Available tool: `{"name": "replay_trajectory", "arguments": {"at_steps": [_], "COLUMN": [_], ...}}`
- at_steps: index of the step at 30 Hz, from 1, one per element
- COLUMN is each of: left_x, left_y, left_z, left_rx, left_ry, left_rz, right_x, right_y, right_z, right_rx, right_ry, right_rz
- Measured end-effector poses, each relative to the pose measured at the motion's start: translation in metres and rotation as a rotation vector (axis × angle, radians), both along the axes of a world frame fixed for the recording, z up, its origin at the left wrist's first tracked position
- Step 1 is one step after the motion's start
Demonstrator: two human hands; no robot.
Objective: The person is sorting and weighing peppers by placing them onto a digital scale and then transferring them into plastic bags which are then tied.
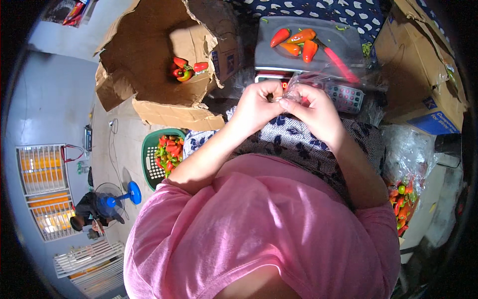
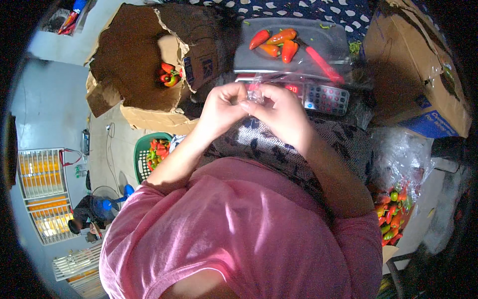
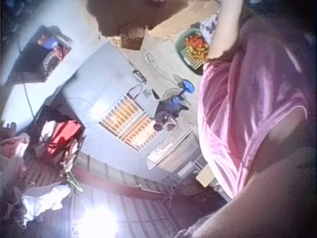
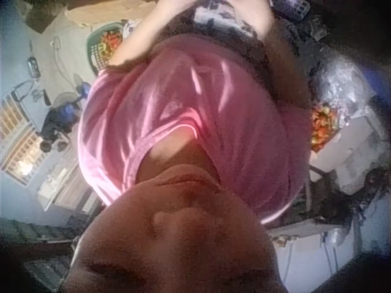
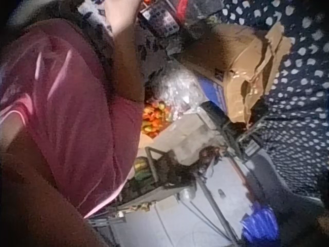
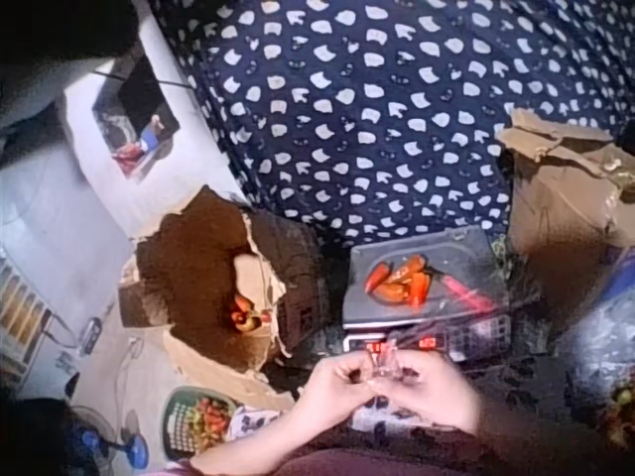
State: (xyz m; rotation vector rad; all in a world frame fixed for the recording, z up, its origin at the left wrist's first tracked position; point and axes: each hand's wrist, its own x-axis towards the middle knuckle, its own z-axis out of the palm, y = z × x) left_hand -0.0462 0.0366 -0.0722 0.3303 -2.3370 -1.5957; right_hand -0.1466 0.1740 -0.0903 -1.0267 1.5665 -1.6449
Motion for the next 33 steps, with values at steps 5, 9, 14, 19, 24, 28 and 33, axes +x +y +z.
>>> {"name": "replay_trajectory", "arguments": {"at_steps": [5, 9, 14, 19, 24, 28, 33], "left_x": [0.004, 0.0, 0.006, 0.011, 0.021, 0.025, 0.031], "left_y": [0.0, 0.006, 0.001, 0.02, -0.008, -0.029, -0.048], "left_z": [0.012, 0.003, 0.0, 0.002, 0.01, 0.028, 0.039], "left_rx": [0.103, 0.362, 0.481, 0.59, 0.306, 0.23, -0.522], "left_ry": [-0.141, -0.216, -0.214, -0.069, -0.312, -0.234, -0.237], "left_rz": [-0.261, -0.162, -0.254, 0.08, -0.165, -0.075, 0.053], "right_x": [-0.01, -0.004, 0.002, 0.008, -0.028, -0.047, -0.039], "right_y": [0.004, -0.003, -0.001, -0.003, 0.008, 0.02, 0.042], "right_z": [0.006, -0.011, 0.015, -0.002, -0.018, 0.019, 0.041], "right_rx": [-0.127, -0.131, -0.071, -0.127, -0.001, -0.118, 0.099], "right_ry": [-0.367, -0.581, -0.915, -0.187, 0.228, 0.611, 0.906], "right_rz": [0.007, -0.098, -0.24, -0.083, -0.157, -0.227, 0.081]}}
